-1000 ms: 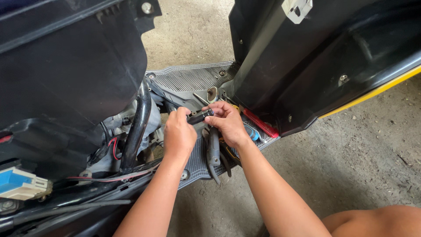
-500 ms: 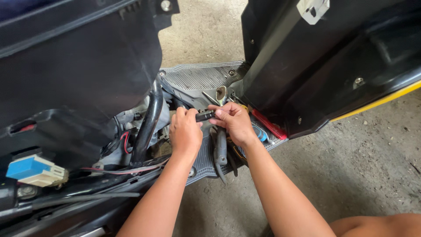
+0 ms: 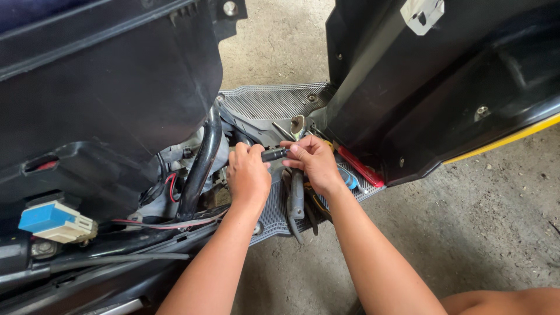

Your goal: The person works on the engine area of a scooter, using pliers and a screwdriver to manipulate wires and components, and at one point handles a small black cylindrical part.

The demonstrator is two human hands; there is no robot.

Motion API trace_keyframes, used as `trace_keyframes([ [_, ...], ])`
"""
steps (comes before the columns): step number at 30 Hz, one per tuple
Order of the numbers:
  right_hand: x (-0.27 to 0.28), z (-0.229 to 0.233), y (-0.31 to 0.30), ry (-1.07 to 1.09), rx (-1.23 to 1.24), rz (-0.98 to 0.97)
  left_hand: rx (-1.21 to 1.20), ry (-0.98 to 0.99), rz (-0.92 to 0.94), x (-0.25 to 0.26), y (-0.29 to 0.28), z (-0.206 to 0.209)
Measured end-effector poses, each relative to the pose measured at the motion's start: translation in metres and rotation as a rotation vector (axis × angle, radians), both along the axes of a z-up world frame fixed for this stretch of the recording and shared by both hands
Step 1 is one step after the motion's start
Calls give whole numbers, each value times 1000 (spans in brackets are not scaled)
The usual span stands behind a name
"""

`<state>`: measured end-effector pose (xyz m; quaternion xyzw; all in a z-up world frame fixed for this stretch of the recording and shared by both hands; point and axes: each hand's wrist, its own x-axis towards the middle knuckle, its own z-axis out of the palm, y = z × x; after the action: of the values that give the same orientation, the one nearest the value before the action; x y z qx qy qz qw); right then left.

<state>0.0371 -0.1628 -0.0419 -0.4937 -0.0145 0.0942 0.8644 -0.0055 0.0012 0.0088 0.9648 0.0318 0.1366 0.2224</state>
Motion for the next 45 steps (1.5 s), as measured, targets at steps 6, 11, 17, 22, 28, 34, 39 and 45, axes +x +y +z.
trace_keyframes([
  [6, 1, 5, 3, -103, -299, 95, 69, -37, 20, -2, -2, 6],
  [11, 6, -6, 15, -136, -313, 80, 215, -204, -32, -15, -12, 16],
  [17, 6, 18, 41, 1, -481, -14, -10, -331, -206, -40, -22, 5],
  [22, 13, 25, 42, 74, -321, 2, -449, -147, 67, -39, -30, -7],
  [28, 15, 23, 33, -2, -326, 81, -1522, 490, 372, -15, -40, -23],
  [34, 11, 33, 23, -130, -526, 167, -1646, 354, 423, 10, -29, -54],
  [39, 3, 70, 29, -394, -1145, 168, -1637, 301, 456, 15, -29, -66],
  [45, 4, 66, 38, -441, -1205, 115, -1685, 275, 626, 27, -13, -72],
])
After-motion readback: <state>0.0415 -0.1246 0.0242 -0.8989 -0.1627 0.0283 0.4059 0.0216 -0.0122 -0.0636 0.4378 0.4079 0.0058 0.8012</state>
